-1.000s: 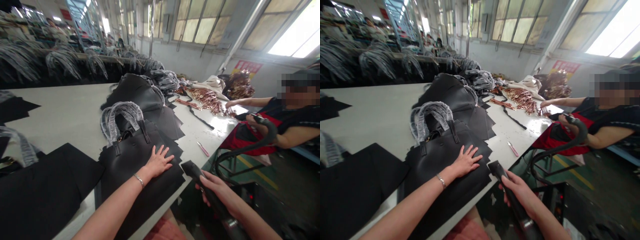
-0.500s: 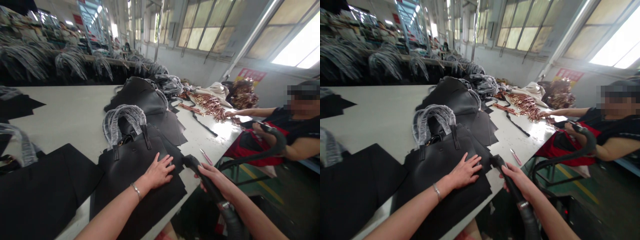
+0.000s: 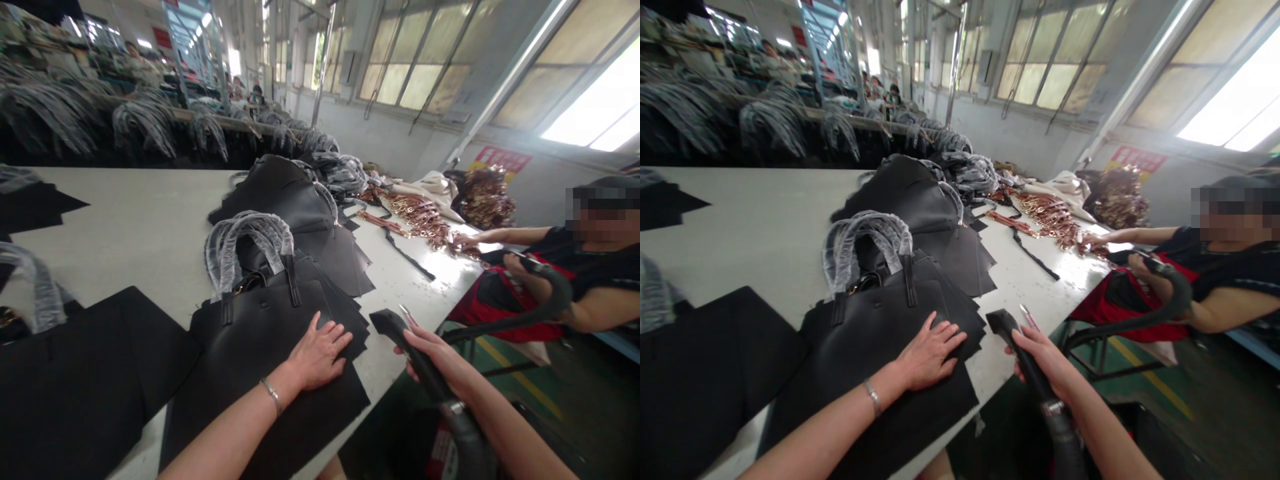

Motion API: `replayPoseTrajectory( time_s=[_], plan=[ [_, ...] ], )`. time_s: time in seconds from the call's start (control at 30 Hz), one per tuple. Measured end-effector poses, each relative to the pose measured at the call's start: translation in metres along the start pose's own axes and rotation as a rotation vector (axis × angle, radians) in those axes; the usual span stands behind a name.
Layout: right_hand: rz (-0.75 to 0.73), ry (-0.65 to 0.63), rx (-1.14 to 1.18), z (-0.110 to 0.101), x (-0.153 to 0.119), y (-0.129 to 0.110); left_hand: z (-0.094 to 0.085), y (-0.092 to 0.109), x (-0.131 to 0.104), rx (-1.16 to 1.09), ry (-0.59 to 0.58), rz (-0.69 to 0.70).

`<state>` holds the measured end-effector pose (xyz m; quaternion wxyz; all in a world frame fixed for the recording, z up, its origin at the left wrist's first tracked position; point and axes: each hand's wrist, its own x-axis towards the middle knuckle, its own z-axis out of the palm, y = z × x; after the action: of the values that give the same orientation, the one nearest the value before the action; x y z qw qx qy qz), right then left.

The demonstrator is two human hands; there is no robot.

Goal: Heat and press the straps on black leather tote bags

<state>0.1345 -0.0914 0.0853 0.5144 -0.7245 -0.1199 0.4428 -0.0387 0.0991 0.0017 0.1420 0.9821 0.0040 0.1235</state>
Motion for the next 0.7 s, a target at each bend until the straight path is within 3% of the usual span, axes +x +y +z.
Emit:
replayPoseTrajectory(
  time_s=[0.13,0.37,0.6,0.7],
  plan=[
    [0.059,-0.077,-0.039,-0.003,-0.009,0.009,-0.003,0.004,-0.001,0.012,-0.01,-0.013],
    [0.104,-0.153,-0.065,0.01,0.021,0.0,0.003,0.006,-0.003,0.011,0.006,-0.047],
    [0.19,-0.196,-0.113,0.001,0.015,-0.011,0.001,0.001,0.019,0.005,0.014,-0.13],
    [0.173,-0.177,-0.1,0.005,0.024,-0.013,0.003,-0.002,0.029,0.034,0.008,-0.142]
  ],
)
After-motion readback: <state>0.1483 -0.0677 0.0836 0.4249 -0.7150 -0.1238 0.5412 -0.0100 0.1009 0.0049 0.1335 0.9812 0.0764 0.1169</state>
